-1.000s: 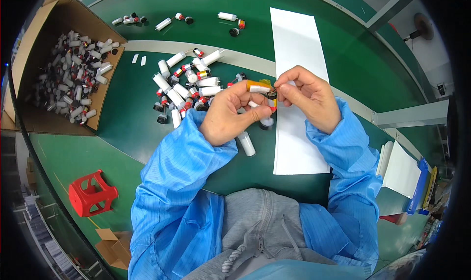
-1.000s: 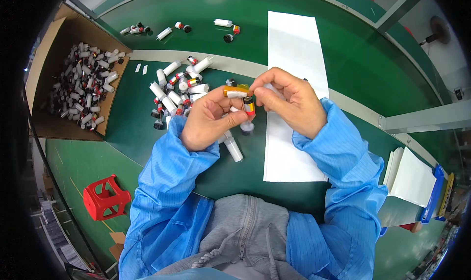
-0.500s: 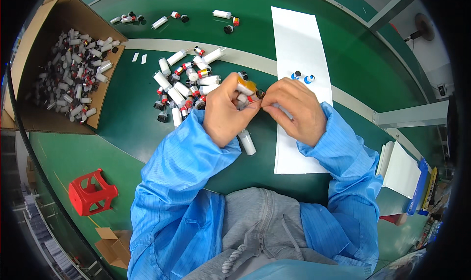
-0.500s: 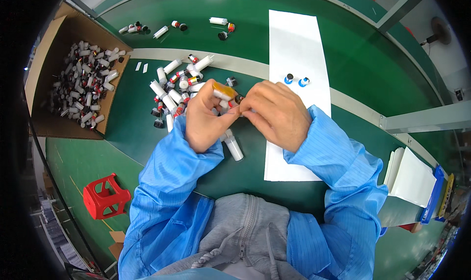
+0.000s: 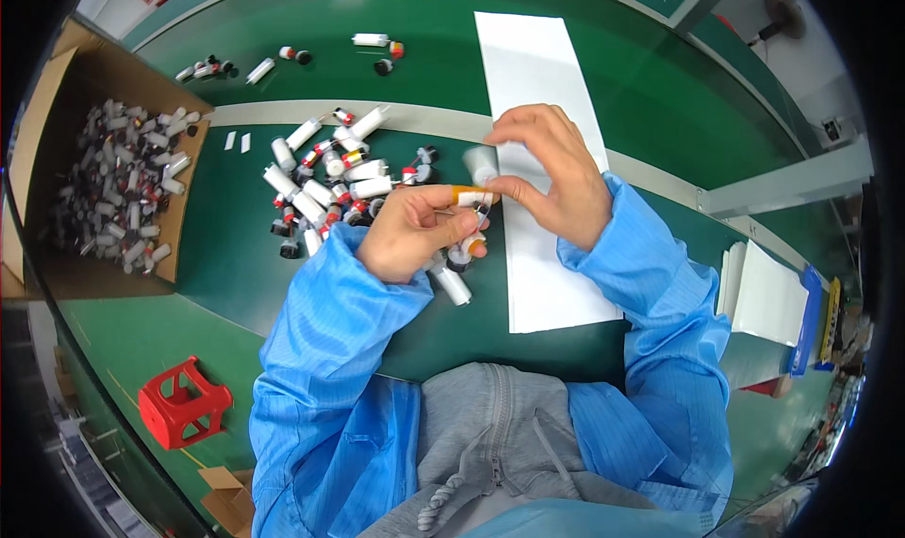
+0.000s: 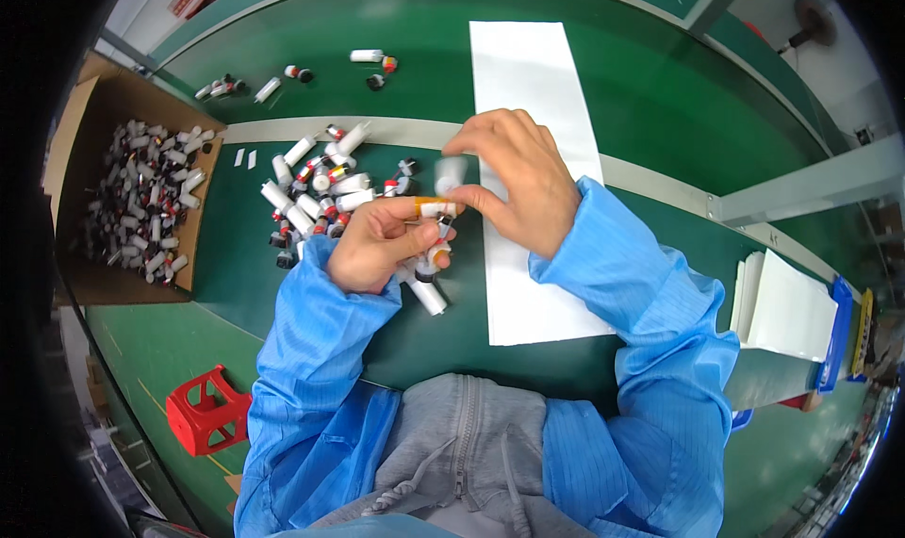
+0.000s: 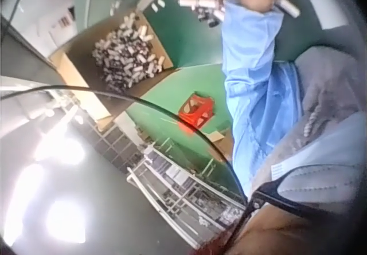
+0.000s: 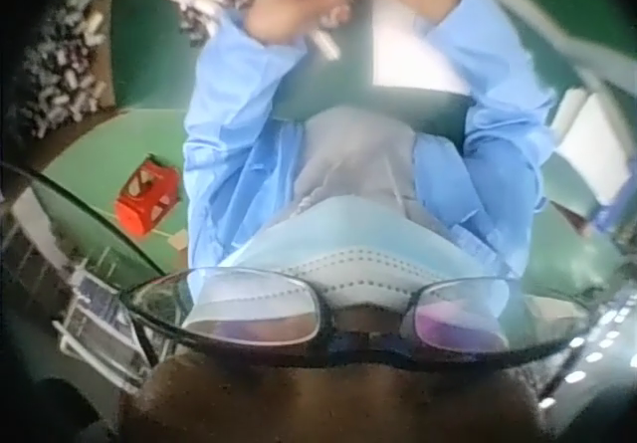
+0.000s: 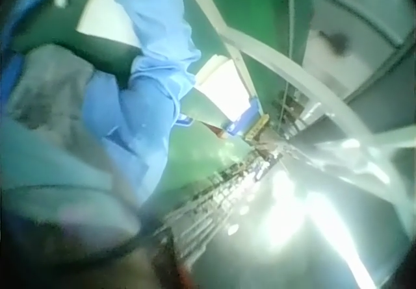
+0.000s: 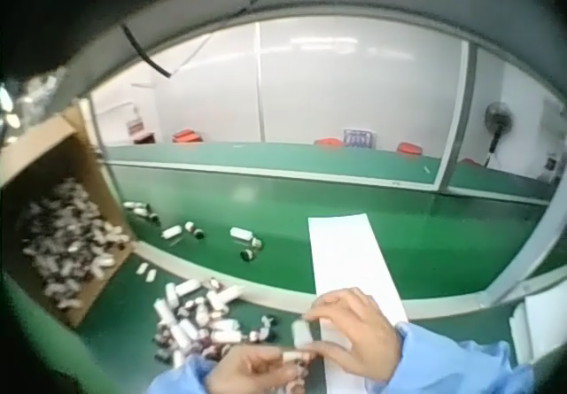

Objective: The person assembles small plastic housings by hand, inserting electronic components into them and then attaching colored caps.

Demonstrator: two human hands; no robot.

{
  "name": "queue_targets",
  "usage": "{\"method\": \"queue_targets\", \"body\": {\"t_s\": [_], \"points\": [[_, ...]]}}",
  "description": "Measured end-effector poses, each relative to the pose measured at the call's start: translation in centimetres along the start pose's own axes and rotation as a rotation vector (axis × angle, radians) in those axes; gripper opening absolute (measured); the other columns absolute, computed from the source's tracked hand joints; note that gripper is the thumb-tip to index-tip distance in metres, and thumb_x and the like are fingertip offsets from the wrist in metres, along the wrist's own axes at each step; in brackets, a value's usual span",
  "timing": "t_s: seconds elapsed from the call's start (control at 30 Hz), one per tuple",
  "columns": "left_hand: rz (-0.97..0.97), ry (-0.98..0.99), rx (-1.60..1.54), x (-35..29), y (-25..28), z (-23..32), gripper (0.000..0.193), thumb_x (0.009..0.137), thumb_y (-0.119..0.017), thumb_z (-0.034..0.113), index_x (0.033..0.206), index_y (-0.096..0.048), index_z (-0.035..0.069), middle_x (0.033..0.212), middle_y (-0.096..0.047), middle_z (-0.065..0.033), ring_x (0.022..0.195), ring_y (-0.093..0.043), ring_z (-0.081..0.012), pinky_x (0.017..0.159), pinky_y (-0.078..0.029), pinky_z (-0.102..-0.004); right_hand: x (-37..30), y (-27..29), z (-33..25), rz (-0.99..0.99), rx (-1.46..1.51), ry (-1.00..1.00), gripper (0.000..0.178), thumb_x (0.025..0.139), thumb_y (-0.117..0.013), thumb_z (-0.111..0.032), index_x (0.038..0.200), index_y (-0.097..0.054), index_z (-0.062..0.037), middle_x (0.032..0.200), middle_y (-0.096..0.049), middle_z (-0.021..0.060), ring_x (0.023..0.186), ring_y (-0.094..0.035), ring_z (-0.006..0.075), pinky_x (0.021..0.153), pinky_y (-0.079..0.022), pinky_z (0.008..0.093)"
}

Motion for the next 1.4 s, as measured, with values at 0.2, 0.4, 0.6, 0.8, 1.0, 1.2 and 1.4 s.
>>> {"method": "queue_targets", "body": {"t_s": [0.2, 0.4, 0.6, 0.8, 1.0, 1.2, 1.4], "points": [[-0.022, 0.102, -0.338, -0.4, -0.8, 0.4, 0.034, 0.090, -0.059, 0.005, 0.123, -0.056, -0.003, 0.097, -0.063, -0.0117, 0.077, -0.060, -0.0173, 0.074, -0.052, -0.0300, -5.2, 1.4, 9.2, 0.059, 0.126, -0.396, 0.008, 0.085, -0.059, 0.002, 0.093, -0.062, 0.0008, 0.095, -0.061, 0.0136, 0.091, -0.060, 0.0300, 0.082, -0.049, 0.0356], [0.055, 0.063, -0.217, 0.1, -0.3, -0.6, 0.033, 0.092, -0.057, 0.004, 0.125, -0.055, -0.002, 0.100, -0.064, -0.0125, 0.083, -0.061, -0.0165, 0.073, -0.053, -0.0308, -7.1, 0.1, 6.6, 0.045, -0.151, -0.123, 0.027, 0.078, -0.061, 0.007, 0.104, -0.064, 0.0023, 0.104, -0.063, 0.0142, 0.096, -0.059, 0.0316, 0.086, -0.048, 0.0375], [0.046, 0.051, -0.154, 0.2, -0.4, -0.7, 0.033, 0.092, -0.058, 0.004, 0.125, -0.055, -0.002, 0.108, -0.063, -0.0116, 0.089, -0.061, -0.0173, 0.074, -0.054, -0.0324, -7.3, -2.3, 6.1, -0.096, -0.495, -0.106, 0.033, 0.082, -0.056, 0.001, 0.115, -0.060, 0.0004, 0.118, -0.058, 0.0124, 0.114, -0.051, 0.0288, 0.098, -0.039, 0.0390], [0.064, 0.037, -0.113, 0.2, -0.3, -0.7, 0.034, 0.092, -0.058, 0.004, 0.125, -0.055, -0.002, 0.112, -0.062, -0.0114, 0.091, -0.061, -0.0178, 0.075, -0.054, -0.0332, -7.6, -2.6, 6.8, -0.168, -0.436, -0.150, 0.034, 0.082, -0.056, -0.001, 0.115, -0.060, 0.0008, 0.121, -0.056, 0.0124, 0.118, -0.048, 0.0276, 0.096, -0.039, 0.0384], [0.063, 0.043, -0.054, 0.1, -0.3, -0.7, 0.036, 0.092, -0.060, 0.007, 0.126, -0.054, -0.002, 0.102, -0.064, -0.0116, 0.086, -0.065, -0.0187, 0.075, -0.053, -0.0284, -7.2, -3.4, 4.1, -0.157, -0.307, -0.083, 0.028, 0.081, -0.058, -0.001, 0.109, -0.061, 0.0026, 0.108, -0.056, 0.0124, 0.107, -0.051, 0.0273, 0.090, -0.041, 0.0354], [0.090, -0.012, -0.020, 0.2, 0.0, -0.1, 0.038, 0.091, -0.062, 0.008, 0.127, -0.053, 0.000, 0.100, -0.066, -0.0102, 0.087, -0.068, -0.0182, 0.073, -0.051, -0.0242, -6.7, -4.3, 5.7, -0.323, -0.332, -0.279, 0.032, 0.077, -0.062, 0.006, 0.109, -0.057, 0.0042, 0.104, -0.052, 0.0157, 0.099, -0.052, 0.0294, 0.086, -0.046, 0.0362], [0.108, 0.004, -0.020, 0.0, -0.1, 0.0, 0.039, 0.091, -0.060, 0.004, 0.129, -0.052, -0.001, 0.102, -0.063, -0.0111, 0.084, -0.064, -0.0190, 0.075, -0.051, -0.0291, -6.3, -3.9, 5.0, -0.283, -0.360, -0.257, 0.032, 0.079, -0.058, 0.004, 0.111, -0.057, 0.0078, 0.097, -0.054, 0.0161, 0.093, -0.053, 0.0281, 0.081, -0.049, 0.0346]]}}
Point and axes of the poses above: each hand's wrist, its own x-axis towards the middle knuckle, its own y-axis out of the back of the hand, z = x × y, the point moved 10 cm from there along x, towards the middle knuckle
